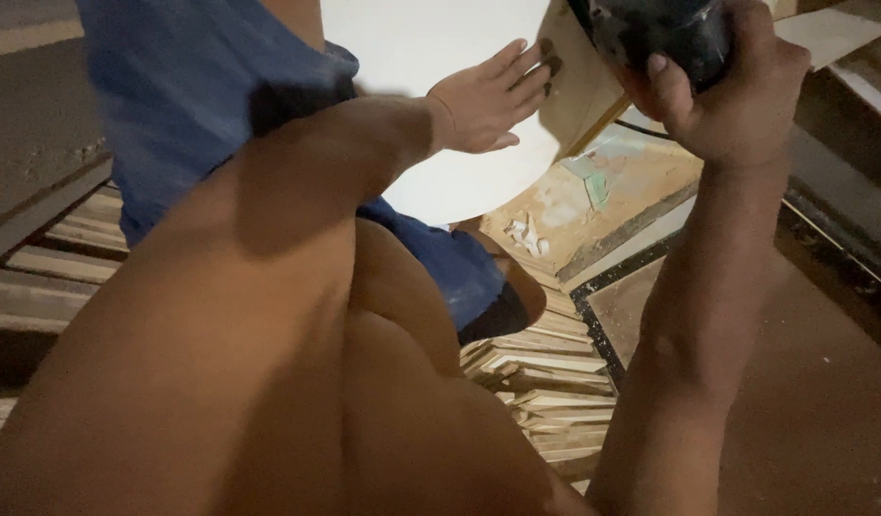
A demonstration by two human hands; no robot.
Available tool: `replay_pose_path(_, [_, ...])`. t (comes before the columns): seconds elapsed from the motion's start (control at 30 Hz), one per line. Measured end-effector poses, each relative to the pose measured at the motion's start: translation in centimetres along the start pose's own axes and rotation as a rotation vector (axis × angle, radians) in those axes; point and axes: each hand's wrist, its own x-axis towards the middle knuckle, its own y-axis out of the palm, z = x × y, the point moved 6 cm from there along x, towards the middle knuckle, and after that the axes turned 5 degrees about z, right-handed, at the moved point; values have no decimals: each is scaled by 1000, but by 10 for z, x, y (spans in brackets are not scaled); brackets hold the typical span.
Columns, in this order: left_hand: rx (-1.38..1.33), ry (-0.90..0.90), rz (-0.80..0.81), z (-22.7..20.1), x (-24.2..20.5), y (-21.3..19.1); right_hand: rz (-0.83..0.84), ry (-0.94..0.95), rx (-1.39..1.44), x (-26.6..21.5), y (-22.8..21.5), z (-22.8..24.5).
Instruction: Using a jigsaw to cut a circular shape out of a laminated wooden board
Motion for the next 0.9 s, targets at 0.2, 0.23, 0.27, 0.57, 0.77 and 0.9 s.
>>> replay_pose_path(0.2, [-20, 31, -17, 4, -1, -16, 38, 49, 17, 11, -6, 8])
replay_pose_path(0.23, [-58, 82, 17, 4, -1, -21, 29, 36, -6, 13, -6, 12])
replay_pose_path(0.27, [-97, 133, 49, 2, 1, -25, 20, 26, -32, 14, -8, 15])
replay_pose_path(0.57, [-363, 726, 60, -50, -12, 13, -115, 240, 121, 23, 6, 48])
replay_pose_path(0.77, [-407, 673, -44, -61, -21, 46, -200, 429, 218, 22, 27, 64])
replay_pose_path(0.9, [-317, 651, -167, -57, -26, 28, -193, 629, 314, 25, 45, 73])
